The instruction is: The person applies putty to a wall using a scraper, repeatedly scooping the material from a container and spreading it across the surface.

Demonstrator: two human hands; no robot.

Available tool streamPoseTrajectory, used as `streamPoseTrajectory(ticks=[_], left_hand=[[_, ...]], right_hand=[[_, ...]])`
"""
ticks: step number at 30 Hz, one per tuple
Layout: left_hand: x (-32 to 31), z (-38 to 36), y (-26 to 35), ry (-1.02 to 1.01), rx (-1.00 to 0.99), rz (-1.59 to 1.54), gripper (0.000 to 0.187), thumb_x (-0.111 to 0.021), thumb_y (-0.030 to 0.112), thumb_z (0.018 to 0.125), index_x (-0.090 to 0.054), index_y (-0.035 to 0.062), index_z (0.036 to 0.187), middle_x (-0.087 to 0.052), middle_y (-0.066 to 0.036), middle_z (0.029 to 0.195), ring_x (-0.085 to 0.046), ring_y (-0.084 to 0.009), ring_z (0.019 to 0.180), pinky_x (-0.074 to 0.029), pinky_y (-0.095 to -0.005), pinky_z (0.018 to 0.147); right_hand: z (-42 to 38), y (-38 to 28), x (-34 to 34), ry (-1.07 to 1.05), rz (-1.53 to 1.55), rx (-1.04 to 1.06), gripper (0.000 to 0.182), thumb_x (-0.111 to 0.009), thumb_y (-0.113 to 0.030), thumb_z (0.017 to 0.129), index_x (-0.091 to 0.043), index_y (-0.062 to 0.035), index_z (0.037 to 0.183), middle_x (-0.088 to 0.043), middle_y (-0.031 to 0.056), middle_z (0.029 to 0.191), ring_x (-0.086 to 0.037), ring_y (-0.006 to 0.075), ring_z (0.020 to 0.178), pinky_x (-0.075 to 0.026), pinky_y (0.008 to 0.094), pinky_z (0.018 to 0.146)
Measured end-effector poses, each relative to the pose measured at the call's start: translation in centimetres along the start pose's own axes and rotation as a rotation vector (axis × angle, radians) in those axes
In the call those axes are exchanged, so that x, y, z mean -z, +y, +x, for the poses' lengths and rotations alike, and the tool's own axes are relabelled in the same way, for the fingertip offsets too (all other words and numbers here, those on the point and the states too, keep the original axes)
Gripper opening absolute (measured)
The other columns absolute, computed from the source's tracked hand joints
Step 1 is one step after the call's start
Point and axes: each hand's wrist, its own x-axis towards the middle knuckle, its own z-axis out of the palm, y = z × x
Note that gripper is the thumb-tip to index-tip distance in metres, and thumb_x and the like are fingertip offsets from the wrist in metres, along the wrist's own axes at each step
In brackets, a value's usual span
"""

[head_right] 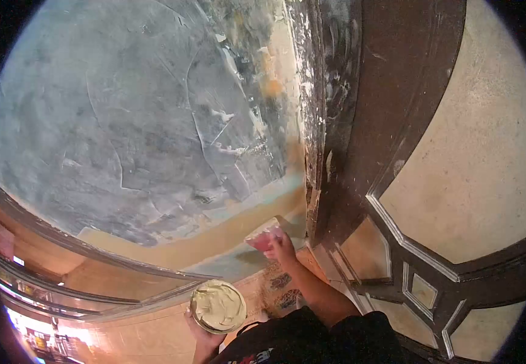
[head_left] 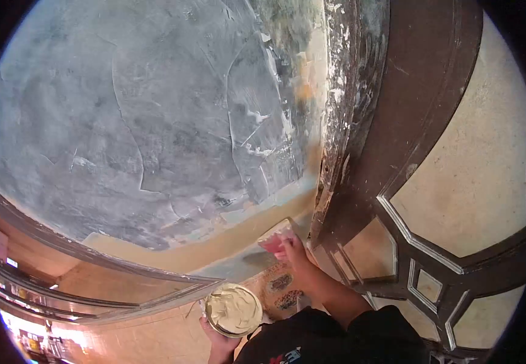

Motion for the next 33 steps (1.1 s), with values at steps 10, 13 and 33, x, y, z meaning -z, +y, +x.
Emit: streamPoseTrajectory(ticks=[10, 13, 33], left_hand=[[0.7, 0.5, -1.1, 0.047, 0.017, -0.161, 0.077, -0.042, 0.064, 0.076, -0.038, 0.0144, 0.134, -0.041, -0.011, 0.136, -0.042, -0.0331, 0.122, -0.036, -0.0521, 0.099], [1.0, -0.2, -1.1, 0.053, -0.003, -0.171, 0.076, -0.042, 0.063, 0.076, -0.038, 0.0138, 0.134, -0.042, -0.011, 0.135, -0.043, -0.0331, 0.121, -0.036, -0.0518, 0.099], [6.6, -2.8, 3.1, -0.041, -0.016, -0.295, 0.074, -0.045, 0.057, 0.081, -0.027, 0.011, 0.136, -0.038, -0.012, 0.135, -0.04, -0.0296, 0.123, -0.034, -0.0491, 0.102]], right_hand=[[2.0, 3.6, -0.6, 0.128, -0.137, -0.057, 0.03, -0.051, -0.028, 0.093, -0.044, -0.0073, 0.113, -0.054, 0.007, 0.088, -0.063, 0.0187, 0.064, -0.054, 0.0299, 0.053], [1.6, 6.8, 1.3, 0.137, -0.14, -0.217, 0.03, -0.05, -0.026, 0.093, -0.042, -0.0082, 0.115, -0.053, 0.0078, 0.091, -0.064, 0.0218, 0.067, -0.055, 0.0314, 0.055], [-5.6, -0.4, -13.9, -0.133, 0.125, 0.008, 0.037, -0.053, -0.034, 0.091, -0.043, -0.0073, 0.115, -0.055, 0.0086, 0.094, -0.064, 0.0206, 0.069, -0.054, 0.0304, 0.059]])
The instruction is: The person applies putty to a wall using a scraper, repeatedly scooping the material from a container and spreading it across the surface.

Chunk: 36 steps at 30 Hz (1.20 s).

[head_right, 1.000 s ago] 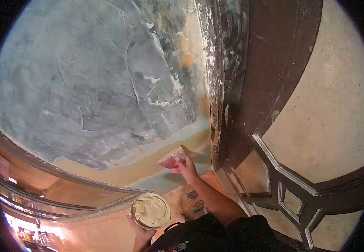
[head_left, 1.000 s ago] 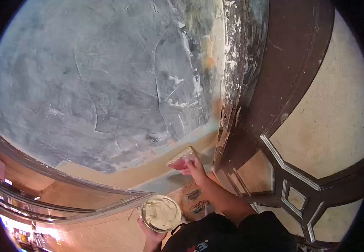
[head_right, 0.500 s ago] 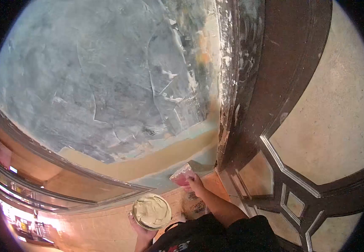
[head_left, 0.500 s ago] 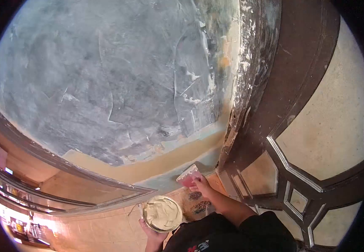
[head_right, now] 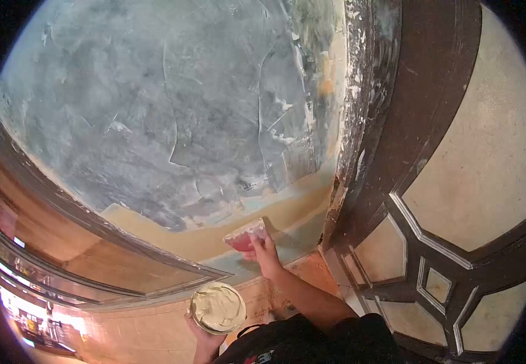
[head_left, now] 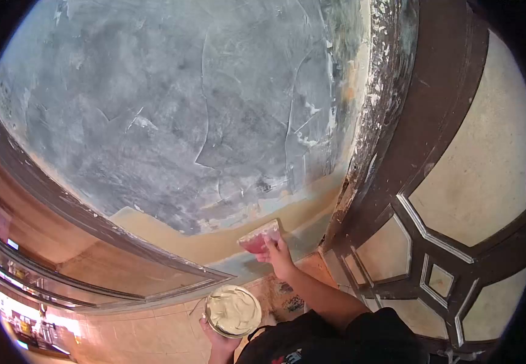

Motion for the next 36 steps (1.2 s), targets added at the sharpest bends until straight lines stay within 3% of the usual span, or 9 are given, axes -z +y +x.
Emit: streamPoseTrajectory(ticks=[5, 11, 17, 21, 25, 27, 29, 33, 36], left_hand=[[0.7, -0.5, 1.4, 0.079, -0.065, 0.28, 0.078, -0.037, 0.065, 0.078, -0.03, 0.0139, 0.136, -0.036, -0.012, 0.137, -0.04, -0.0304, 0.123, -0.034, -0.0517, 0.101], [3.0, -0.3, 2.7, 0.072, -0.04, 0.305, 0.076, -0.033, 0.065, 0.078, -0.037, 0.0143, 0.134, -0.039, -0.011, 0.136, -0.04, -0.0319, 0.123, -0.034, -0.0513, 0.1], [0.9, -0.6, 4.5, 0.039, 0.067, 0.07, 0.074, -0.035, 0.063, 0.079, -0.035, 0.0144, 0.135, -0.039, -0.011, 0.136, -0.041, -0.0306, 0.123, -0.034, -0.0508, 0.1], [1.6, -0.4, 5.7, 0.033, 0.045, 0.059, 0.072, -0.036, 0.061, 0.08, -0.035, 0.0136, 0.134, -0.04, -0.01, 0.135, -0.042, -0.0304, 0.122, -0.035, -0.0505, 0.1], [2.6, -0.8, 6.6, 0.058, 0.015, 0.08, 0.07, -0.034, 0.059, 0.081, -0.038, 0.0128, 0.133, -0.042, -0.01, 0.134, -0.043, -0.0305, 0.121, -0.035, -0.0497, 0.101], [3.2, -0.8, 7.2, 0.073, -0.01, 0.244, 0.073, -0.034, 0.062, 0.079, -0.039, 0.013, 0.133, -0.041, -0.011, 0.134, -0.042, -0.0319, 0.122, -0.035, -0.0504, 0.1], [3.7, -0.7, 7.7, 0.085, 0.06, 0.066, 0.075, -0.031, 0.064, 0.078, -0.039, 0.0133, 0.133, -0.041, -0.011, 0.135, -0.041, -0.0325, 0.123, -0.034, -0.0508, 0.1], [3.8, -0.8, 8.9, 0.033, 0.04, 0.194, 0.075, -0.03, 0.065, 0.079, -0.037, 0.0137, 0.134, -0.04, -0.011, 0.135, -0.04, -0.032, 0.124, -0.034, -0.0504, 0.101], [4.4, -1.2, 9.6, 0.048, 0.008, 0.228, 0.072, -0.028, 0.062, 0.081, -0.037, 0.0135, 0.133, -0.04, -0.012, 0.135, -0.041, -0.031, 0.123, -0.035, -0.0493, 0.1]], right_hand=[[2.9, 0.2, 0.4, 0.099, -0.087, 0.126, 0.039, -0.05, -0.035, 0.092, -0.042, -0.0028, 0.113, -0.055, 0.0102, 0.088, -0.065, 0.0222, 0.066, -0.055, 0.029, 0.055], [2.2, 3.9, 1.9, 0.183, -0.086, -0.067, 0.043, -0.05, -0.036, 0.092, -0.039, -0.0027, 0.115, -0.054, 0.0114, 0.095, -0.065, 0.0237, 0.065, -0.057, 0.0316, 0.057], [1.1, 1.7, -3.5, 0.066, -0.062, 0.098, 0.036, -0.051, -0.029, 0.092, -0.041, -0.006, 0.119, -0.057, 0.0078, 0.09, -0.064, 0.0205, 0.067, -0.056, 0.0301, 0.058], [3.1, 7.9, 0.0, 0.155, -0.19, 0.119, 0.036, -0.052, -0.029, 0.092, -0.04, -0.0053, 0.117, -0.055, 0.0067, 0.085, -0.064, 0.0211, 0.068, -0.055, 0.0296, 0.058], [1.0, 9.1, -2.0, 0.177, -0.097, -0.07, 0.036, -0.051, -0.03, 0.092, -0.039, -0.0059, 0.116, -0.055, 0.0078, 0.087, -0.064, 0.0203, 0.067, -0.054, 0.0279, 0.056], [0.0, 6.2, -5.7, 0.076, -0.091, 0.079, 0.034, -0.05, -0.029, 0.093, -0.039, -0.0055, 0.115, -0.055, 0.0084, 0.088, -0.063, 0.0196, 0.064, -0.055, 0.0285, 0.056], [1.5, 6.1, -6.4, 0.035, 0.021, 0.106, 0.035, -0.055, -0.029, 0.09, -0.04, -0.0043, 0.111, -0.052, 0.01, 0.094, -0.062, 0.0182, 0.064, -0.054, 0.0286, 0.052], [4.0, 9.6, -2.9, 0.107, -0.125, 0.233, 0.033, -0.054, -0.027, 0.091, -0.041, -0.0043, 0.111, -0.054, 0.0088, 0.086, -0.06, 0.0172, 0.058, -0.053, 0.0284, 0.05], [2.9, 14.0, 0.3, 0.266, -0.199, 0.034, 0.029, -0.05, -0.025, 0.093, -0.043, -0.0039, 0.112, -0.058, 0.0091, 0.09, -0.058, 0.0145, 0.057, -0.052, 0.0266, 0.051]])
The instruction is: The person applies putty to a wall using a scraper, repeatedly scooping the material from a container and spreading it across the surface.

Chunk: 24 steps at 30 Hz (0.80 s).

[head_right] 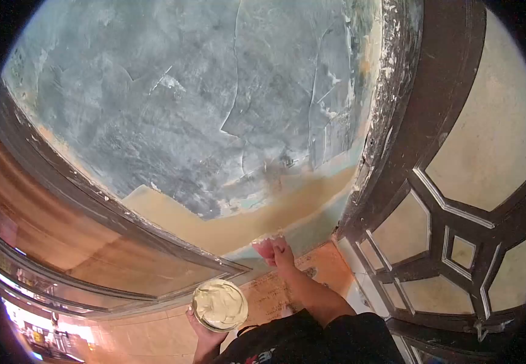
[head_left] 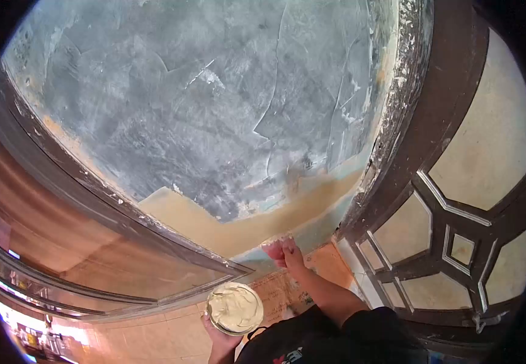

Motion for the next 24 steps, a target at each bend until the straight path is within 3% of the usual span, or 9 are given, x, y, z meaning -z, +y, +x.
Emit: streamPoseTrajectory(ticks=[3, 5, 8, 11, 13, 15, 17, 19, 24], left_hand=[[0.7, 0.0, 0.6, 0.002, -0.002, -0.009, 0.068, -0.03, 0.058, 0.083, -0.037, 0.0126, 0.133, -0.041, -0.012, 0.134, -0.041, -0.0305, 0.122, -0.035, -0.0488, 0.1], [0.9, 0.0, 0.9, -0.006, 0.017, -0.027, 0.067, -0.03, 0.057, 0.083, -0.037, 0.0119, 0.133, -0.041, -0.012, 0.134, -0.042, -0.0306, 0.122, -0.036, -0.049, 0.1], [0.1, 0.2, 1.3, -0.077, -0.099, 0.277, 0.067, -0.029, 0.056, 0.083, -0.04, 0.0108, 0.131, -0.042, -0.012, 0.133, -0.044, -0.0311, 0.12, -0.037, -0.05, 0.099], [1.0, 0.9, 1.0, -0.056, 0.006, 0.027, 0.068, -0.031, 0.057, 0.083, -0.041, 0.0105, 0.131, -0.043, -0.012, 0.132, -0.045, -0.0313, 0.119, -0.037, -0.0507, 0.098], [2.9, 1.4, 0.3, -0.063, -0.062, 0.158, 0.068, -0.031, 0.057, 0.083, -0.041, 0.0101, 0.131, -0.044, -0.012, 0.131, -0.045, -0.0313, 0.118, -0.038, -0.0511, 0.098], [2.7, 1.4, 0.2, -0.062, -0.136, 0.283, 0.068, -0.03, 0.058, 0.083, -0.041, 0.0098, 0.131, -0.044, -0.012, 0.131, -0.045, -0.0313, 0.118, -0.038, -0.0515, 0.097], [0.5, 0.9, 0.8, 0.011, 0.07, -0.169, 0.068, -0.031, 0.057, 0.084, -0.039, 0.0094, 0.131, -0.044, -0.012, 0.131, -0.046, -0.0311, 0.118, -0.037, -0.0518, 0.098], [0.4, 1.0, 0.4, -0.058, -0.042, 0.056, 0.067, -0.03, 0.056, 0.084, -0.038, 0.0093, 0.132, -0.044, -0.012, 0.131, -0.045, -0.0311, 0.118, -0.037, -0.0516, 0.098], [1.0, 2.3, -2.0, -0.161, -0.257, 0.659, 0.067, -0.029, 0.056, 0.086, -0.036, 0.009, 0.133, -0.041, -0.012, 0.133, -0.043, -0.0317, 0.12, -0.035, -0.0515, 0.1]], right_hand=[[-0.9, 2.0, -0.7, -0.151, 0.094, -0.136, 0.025, -0.052, -0.025, 0.092, -0.049, -0.0029, 0.104, -0.059, 0.007, 0.086, -0.057, 0.0147, 0.056, -0.049, 0.0252, 0.05], [-3.9, -0.1, -3.9, -0.135, -0.253, 0.27, 0.023, -0.053, -0.024, 0.091, -0.052, -0.0011, 0.096, -0.062, 0.0092, 0.081, -0.062, 0.0183, 0.062, -0.048, 0.0296, 0.052], [-3.9, -3.1, -6.1, -0.277, -0.699, 0.49, 0.024, -0.053, -0.023, 0.09, -0.052, 0.0002, 0.095, -0.063, 0.0135, 0.081, -0.065, 0.0253, 0.074, -0.049, 0.0373, 0.06], [-3.6, -7.1, -5.5, -0.113, -0.9, 0.644, 0.016, -0.055, -0.017, 0.086, -0.049, -0.0025, 0.089, -0.064, 0.0185, 0.088, -0.064, 0.0299, 0.078, -0.05, 0.0394, 0.067], [-2.6, -11.2, -2.2, -0.07, -0.797, 0.665, 0.015, -0.053, -0.016, 0.088, -0.049, -0.0018, 0.091, -0.064, 0.0184, 0.09, -0.065, 0.0302, 0.08, -0.051, 0.0389, 0.067], [1.6, -11.6, 2.7, -0.434, 0.252, 0.5, 0.014, -0.049, -0.015, 0.09, -0.049, -0.0013, 0.092, -0.063, 0.0184, 0.086, -0.065, 0.0309, 0.079, -0.051, 0.0404, 0.068], [4.6, -11.1, 9.0, -0.191, 0.145, 0.655, 0.018, -0.048, -0.018, 0.091, -0.049, -0.0012, 0.095, -0.062, 0.021, 0.085, -0.063, 0.0361, 0.079, -0.05, 0.0424, 0.067], [2.0, -13.8, 12.5, 0.567, -0.949, 0.668, 0.025, -0.05, -0.026, 0.089, -0.05, -0.001, 0.086, -0.059, 0.0254, 0.079, -0.059, 0.0437, 0.081, -0.046, 0.0487, 0.068], [0.2, -9.9, 14.4, 0.437, -0.82, 0.749, 0.02, -0.055, -0.02, 0.085, -0.049, -0.0021, 0.092, -0.059, 0.024, 0.079, -0.058, 0.0439, 0.076, -0.046, 0.0461, 0.063]])
